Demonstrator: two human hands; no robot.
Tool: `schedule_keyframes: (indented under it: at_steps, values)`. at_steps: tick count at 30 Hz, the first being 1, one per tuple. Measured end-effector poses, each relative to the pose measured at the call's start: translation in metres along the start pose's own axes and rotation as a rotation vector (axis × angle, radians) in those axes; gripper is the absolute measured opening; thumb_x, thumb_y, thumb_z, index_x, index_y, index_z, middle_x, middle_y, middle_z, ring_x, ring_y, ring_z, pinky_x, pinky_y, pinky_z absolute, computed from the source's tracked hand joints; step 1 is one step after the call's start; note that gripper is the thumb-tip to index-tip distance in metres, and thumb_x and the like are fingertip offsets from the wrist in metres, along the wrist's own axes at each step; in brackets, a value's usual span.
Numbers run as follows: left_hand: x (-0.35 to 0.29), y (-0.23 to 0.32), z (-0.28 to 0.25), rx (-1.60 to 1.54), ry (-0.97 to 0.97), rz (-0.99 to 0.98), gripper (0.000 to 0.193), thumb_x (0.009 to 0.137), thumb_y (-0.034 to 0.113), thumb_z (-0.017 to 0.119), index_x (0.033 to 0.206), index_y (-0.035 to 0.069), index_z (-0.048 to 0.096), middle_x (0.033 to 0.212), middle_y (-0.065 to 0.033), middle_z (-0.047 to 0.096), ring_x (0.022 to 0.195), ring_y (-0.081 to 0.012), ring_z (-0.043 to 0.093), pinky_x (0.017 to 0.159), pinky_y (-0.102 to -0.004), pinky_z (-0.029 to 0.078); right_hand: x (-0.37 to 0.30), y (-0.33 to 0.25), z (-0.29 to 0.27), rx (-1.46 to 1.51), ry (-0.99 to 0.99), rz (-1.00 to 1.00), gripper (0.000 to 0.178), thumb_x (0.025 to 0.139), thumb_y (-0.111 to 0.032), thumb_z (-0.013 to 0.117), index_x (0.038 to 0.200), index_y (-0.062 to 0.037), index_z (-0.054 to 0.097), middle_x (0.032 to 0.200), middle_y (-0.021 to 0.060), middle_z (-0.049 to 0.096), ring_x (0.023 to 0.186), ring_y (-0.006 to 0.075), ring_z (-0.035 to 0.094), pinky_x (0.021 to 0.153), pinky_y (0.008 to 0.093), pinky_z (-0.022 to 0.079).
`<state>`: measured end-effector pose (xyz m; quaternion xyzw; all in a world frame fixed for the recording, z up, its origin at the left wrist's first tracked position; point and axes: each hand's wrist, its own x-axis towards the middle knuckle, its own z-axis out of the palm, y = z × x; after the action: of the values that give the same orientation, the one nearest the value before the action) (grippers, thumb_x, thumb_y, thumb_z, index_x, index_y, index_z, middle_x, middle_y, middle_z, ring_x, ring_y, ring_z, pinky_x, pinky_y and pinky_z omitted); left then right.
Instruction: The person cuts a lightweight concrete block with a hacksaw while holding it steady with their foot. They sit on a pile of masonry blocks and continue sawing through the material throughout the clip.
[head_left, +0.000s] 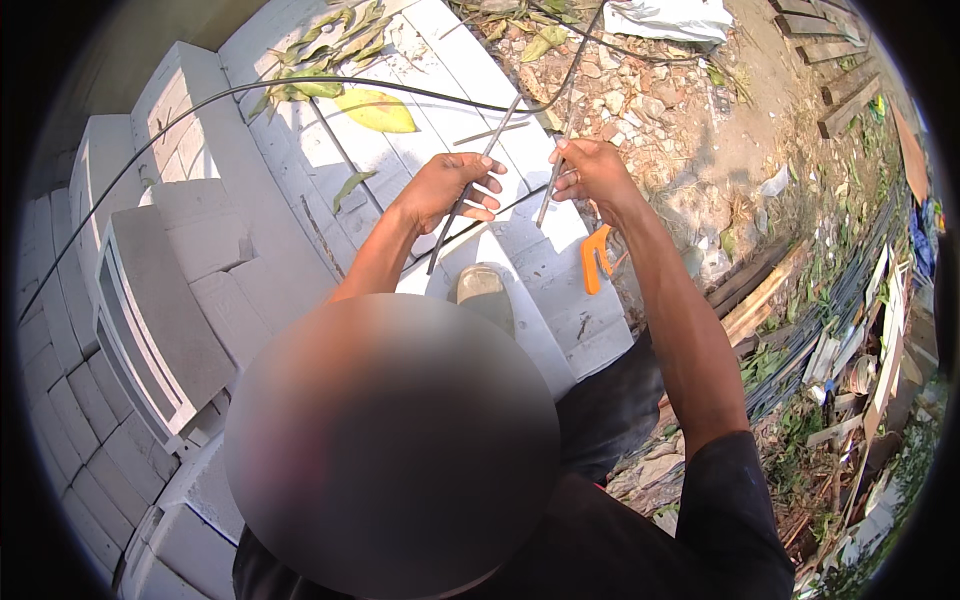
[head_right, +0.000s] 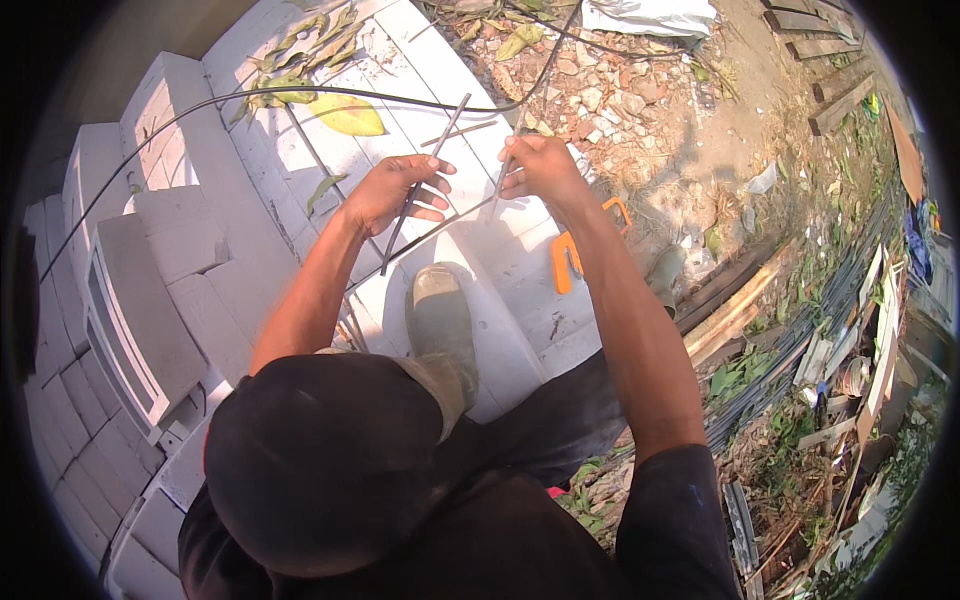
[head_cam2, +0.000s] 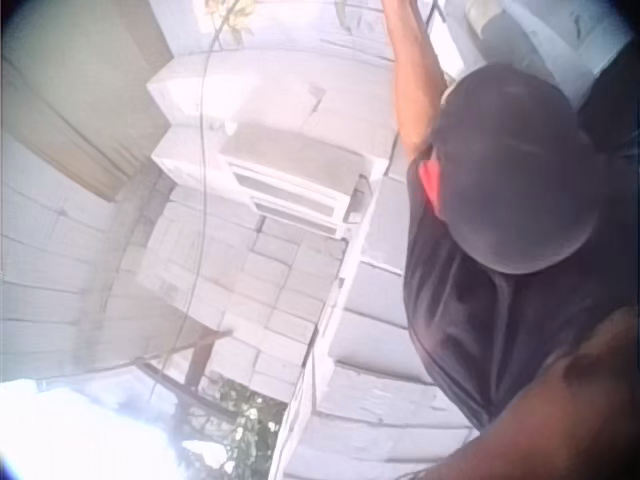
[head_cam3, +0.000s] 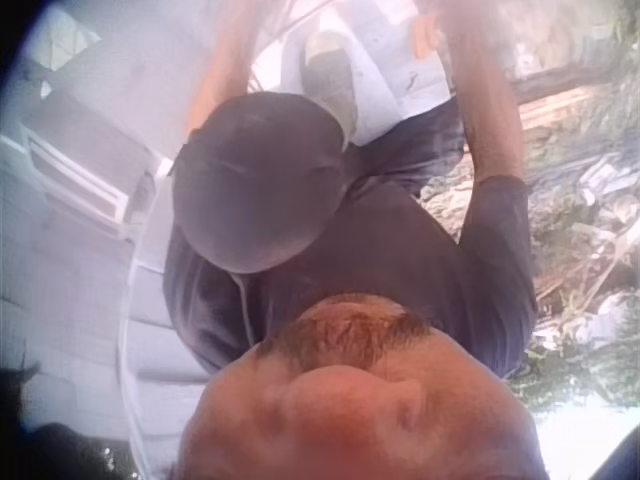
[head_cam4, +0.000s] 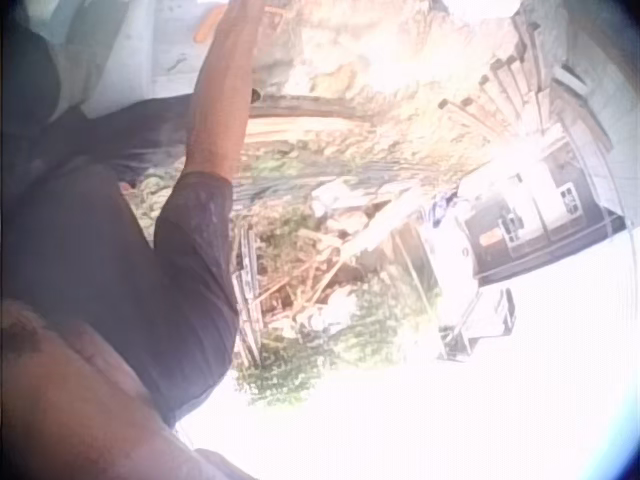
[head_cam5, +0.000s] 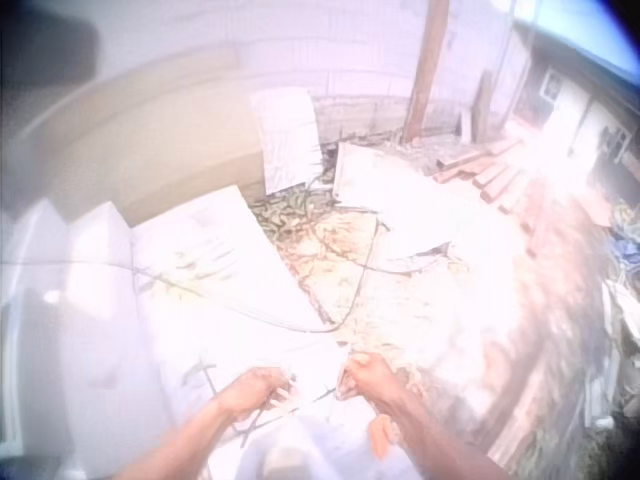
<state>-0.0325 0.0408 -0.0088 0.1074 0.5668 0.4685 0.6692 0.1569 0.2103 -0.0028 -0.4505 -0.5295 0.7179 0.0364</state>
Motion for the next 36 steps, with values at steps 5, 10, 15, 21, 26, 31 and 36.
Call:
schedule_keyframes:
  at_steps: [5, 10, 15, 21, 26, 31, 36]
  values:
    - [0.003, -0.013, 0.027, -0.117, -0.034, -0.035, 0.035, 0.106, 0.023, 0.06, 0.123, -0.007, 0.065, 0.11, -0.0178, 0.072, 0.091, -0.0239, 0.073, 0.076, -0.037, 0.066, -0.001, 0.016, 0.028, 0.013, 0.036, -0.068, 0.034, 0.105, -0.029, 0.062, 0.097, 0.0033, 0.068, 0.08, 0.0097, 0.066, 0.064, 0.0159, 0.068, 0.059, 0.0305, 0.062]
    - [0.003, -0.01, 0.039, 0.088, 0.08, 0.028, 0.035, 0.105, 0.025, 0.062, 0.119, -0.006, 0.07, 0.103, -0.0167, 0.075, 0.085, -0.0219, 0.074, 0.069, -0.0332, 0.063, 0.0, 0.026, 0.033, -0.013, 0.086, -0.067, 0.03, 0.102, -0.023, 0.064, 0.091, 0.0035, 0.069, 0.074, 0.0105, 0.067, 0.061, 0.0179, 0.07, 0.056, 0.0296, 0.061]
    - [-0.007, -0.014, 0.04, 0.254, 0.096, 0.08, 0.041, 0.106, 0.028, 0.061, 0.118, -0.011, 0.068, 0.102, -0.0174, 0.075, 0.087, -0.0257, 0.075, 0.077, -0.0357, 0.062, -0.005, 0.027, 0.05, 0.126, 0.154, -0.13, 0.031, 0.1, -0.022, 0.066, 0.08, 0.0028, 0.064, 0.066, 0.01, 0.066, 0.053, 0.0177, 0.068, 0.047, 0.0304, 0.056]
    - [-0.01, -0.017, 0.039, 0.145, 0.05, 0.085, 0.041, 0.107, 0.03, 0.06, 0.118, -0.008, 0.069, 0.099, -0.0154, 0.074, 0.081, -0.0228, 0.075, 0.07, -0.0322, 0.06, -0.003, 0.021, 0.056, 0.107, 0.167, -0.135, 0.031, 0.098, -0.022, 0.068, 0.08, 0.0015, 0.063, 0.063, 0.0088, 0.064, 0.052, 0.0162, 0.066, 0.045, 0.0304, 0.055]
    - [-0.009, -0.021, 0.033, 0.146, 0.037, 0.08, 0.041, 0.107, 0.031, 0.06, 0.117, -0.007, 0.07, 0.097, -0.0149, 0.074, 0.078, -0.0223, 0.074, 0.069, -0.0332, 0.061, -0.002, 0.025, 0.058, 0.095, 0.138, -0.119, 0.03, 0.1, -0.023, 0.068, 0.079, -0.002, 0.063, 0.07, 0.0049, 0.063, 0.057, 0.0115, 0.063, 0.051, 0.0276, 0.053]
    - [-0.006, -0.02, 0.022, 0.177, -0.062, 0.047, 0.04, 0.106, 0.032, 0.061, 0.115, -0.006, 0.07, 0.093, -0.0149, 0.075, 0.076, -0.0224, 0.074, 0.067, -0.034, 0.059, 0.0, 0.026, 0.059, 0.045, 0.148, -0.134, 0.032, 0.1, -0.026, 0.069, 0.08, -0.0018, 0.066, 0.069, 0.0044, 0.062, 0.056, 0.011, 0.061, 0.051, 0.0269, 0.054]
    - [-0.003, -0.015, 0.019, 0.229, -0.1, 0.005, 0.039, 0.106, 0.032, 0.06, 0.115, -0.005, 0.07, 0.097, -0.0155, 0.076, 0.08, -0.0223, 0.075, 0.07, -0.0344, 0.06, 0.004, 0.029, 0.057, 0.066, 0.151, -0.142, 0.034, 0.098, -0.027, 0.07, 0.078, 0.0, 0.066, 0.067, 0.0051, 0.062, 0.055, 0.0115, 0.062, 0.049, 0.0275, 0.055]
